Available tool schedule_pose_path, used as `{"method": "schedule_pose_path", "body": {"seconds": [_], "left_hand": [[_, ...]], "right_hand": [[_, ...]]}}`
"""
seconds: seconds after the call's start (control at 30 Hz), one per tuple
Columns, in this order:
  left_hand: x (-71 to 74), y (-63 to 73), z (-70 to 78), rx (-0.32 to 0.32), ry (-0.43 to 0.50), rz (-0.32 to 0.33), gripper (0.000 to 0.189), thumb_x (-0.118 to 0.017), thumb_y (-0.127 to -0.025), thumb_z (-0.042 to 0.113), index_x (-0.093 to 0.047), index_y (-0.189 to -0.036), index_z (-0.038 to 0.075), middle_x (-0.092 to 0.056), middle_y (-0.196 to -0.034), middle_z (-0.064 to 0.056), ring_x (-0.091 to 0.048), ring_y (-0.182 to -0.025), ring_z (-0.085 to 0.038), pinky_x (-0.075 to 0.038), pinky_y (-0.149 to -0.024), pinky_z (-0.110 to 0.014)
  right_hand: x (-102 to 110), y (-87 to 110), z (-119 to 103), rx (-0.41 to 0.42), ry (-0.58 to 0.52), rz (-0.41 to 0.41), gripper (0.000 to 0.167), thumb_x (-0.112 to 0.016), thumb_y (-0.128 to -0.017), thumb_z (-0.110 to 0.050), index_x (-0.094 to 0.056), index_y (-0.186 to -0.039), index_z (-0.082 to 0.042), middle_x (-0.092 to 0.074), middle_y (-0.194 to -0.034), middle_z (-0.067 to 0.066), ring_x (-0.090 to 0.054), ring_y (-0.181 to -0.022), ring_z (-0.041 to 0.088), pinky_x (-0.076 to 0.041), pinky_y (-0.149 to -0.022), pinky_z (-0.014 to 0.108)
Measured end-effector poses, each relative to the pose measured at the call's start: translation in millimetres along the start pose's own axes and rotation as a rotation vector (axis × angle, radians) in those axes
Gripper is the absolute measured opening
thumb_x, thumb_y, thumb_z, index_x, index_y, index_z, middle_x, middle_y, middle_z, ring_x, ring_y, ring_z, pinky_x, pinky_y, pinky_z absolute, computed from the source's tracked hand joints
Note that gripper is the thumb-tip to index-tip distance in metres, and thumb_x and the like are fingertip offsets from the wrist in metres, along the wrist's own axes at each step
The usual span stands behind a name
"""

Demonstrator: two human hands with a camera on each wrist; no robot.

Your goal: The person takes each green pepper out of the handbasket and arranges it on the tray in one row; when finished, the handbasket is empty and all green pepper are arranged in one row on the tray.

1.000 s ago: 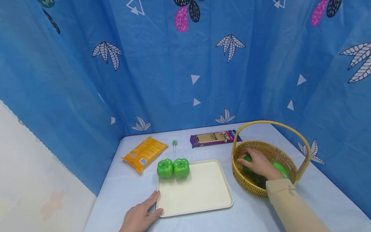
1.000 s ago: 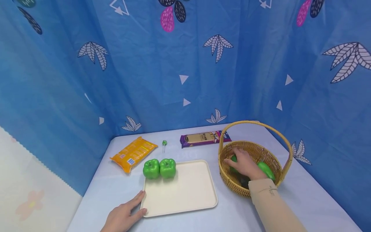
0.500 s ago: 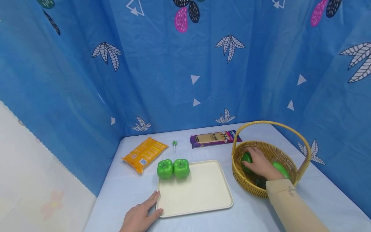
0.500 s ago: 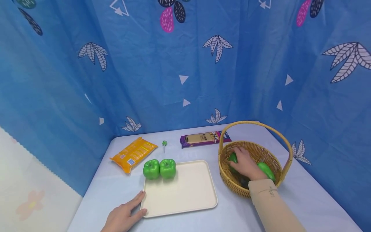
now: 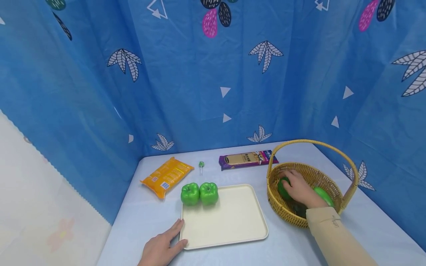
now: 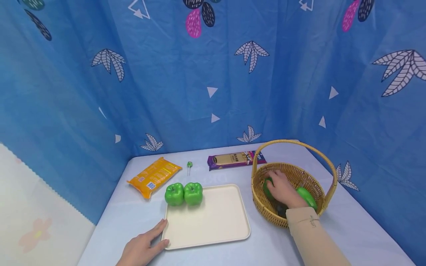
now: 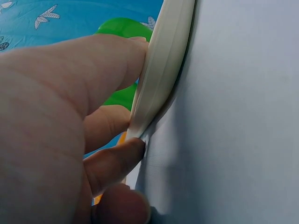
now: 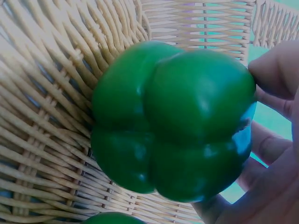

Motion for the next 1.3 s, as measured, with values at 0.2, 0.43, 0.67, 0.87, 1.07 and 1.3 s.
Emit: {"method": "schedule_pose_path", "body": {"seconds": [0.2, 0.43, 0.67, 0.87, 1.07, 1.3], "left_hand": [[0.4, 0.9, 0.8, -0.002, 0.000, 0.005, 0.085, -0.056, -0.090, 0.076, -0.048, -0.156, 0.023, -0.054, -0.155, 0.001, -0.067, -0.123, -0.032, -0.059, -0.087, -0.052], [0.5, 1.5, 1.6, -0.003, -0.001, 0.011, 0.085, -0.056, -0.090, 0.076, -0.048, -0.155, 0.022, -0.054, -0.155, 0.001, -0.067, -0.122, -0.032, -0.059, -0.087, -0.051], [-0.3, 1.4, 0.8, -0.001, -0.003, 0.007, 0.085, -0.056, -0.090, 0.076, -0.048, -0.156, 0.022, -0.054, -0.155, 0.001, -0.066, -0.123, -0.033, -0.058, -0.088, -0.052], [0.0, 1.2, 0.7, -0.001, -0.016, 0.024, 0.084, -0.057, -0.089, 0.076, -0.049, -0.155, 0.024, -0.054, -0.155, 0.003, -0.068, -0.120, -0.030, -0.060, -0.082, -0.048], [-0.6, 0.2, 1.6, 0.002, -0.002, 0.026, 0.083, -0.058, -0.089, 0.076, -0.049, -0.155, 0.025, -0.054, -0.155, 0.003, -0.068, -0.121, -0.031, -0.059, -0.083, -0.050], [-1.2, 0.3, 1.1, 0.009, -0.006, 0.022, 0.084, -0.058, -0.089, 0.076, -0.049, -0.155, 0.024, -0.054, -0.155, 0.003, -0.067, -0.122, -0.032, -0.059, -0.084, -0.051]], "right_hand": [[-1.3, 1.3, 7.4, -0.091, 0.010, -0.026, 0.056, -0.063, -0.099, -0.022, -0.049, -0.143, 0.010, -0.050, -0.140, 0.038, -0.048, -0.129, 0.057, -0.043, -0.106, 0.070], [-9.1, 0.7, 11.8, -0.140, 0.056, -0.116, 0.060, -0.059, -0.102, -0.028, -0.048, -0.142, 0.016, -0.051, -0.140, 0.041, -0.049, -0.129, 0.059, -0.044, -0.104, 0.070], [-8.0, 2.1, 10.1, -0.123, 0.050, -0.113, 0.060, -0.062, -0.100, -0.029, -0.051, -0.140, 0.014, -0.055, -0.136, 0.039, -0.054, -0.124, 0.057, -0.048, -0.099, 0.068], [-8.7, 2.0, 10.1, -0.110, 0.042, -0.100, 0.062, -0.062, -0.101, -0.031, -0.049, -0.143, 0.014, -0.053, -0.139, 0.039, -0.051, -0.127, 0.058, -0.046, -0.102, 0.069], [-6.7, 2.6, 9.4, -0.106, 0.014, -0.087, 0.066, -0.066, -0.100, -0.032, -0.047, -0.145, 0.011, -0.053, -0.140, 0.038, -0.052, -0.126, 0.057, -0.047, -0.101, 0.069], [-0.5, 2.1, 6.2, -0.079, 0.000, -0.023, 0.070, -0.073, -0.095, -0.028, -0.047, -0.147, 0.010, -0.051, -0.141, 0.038, -0.053, -0.124, 0.056, -0.051, -0.096, 0.067]]}}
Point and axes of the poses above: each hand's wrist, its own y-axis away from the middle knuckle, its own x-axis out of the back of the hand, z = x × y, the point moved 8 cm from there along -y, towards the middle knuckle
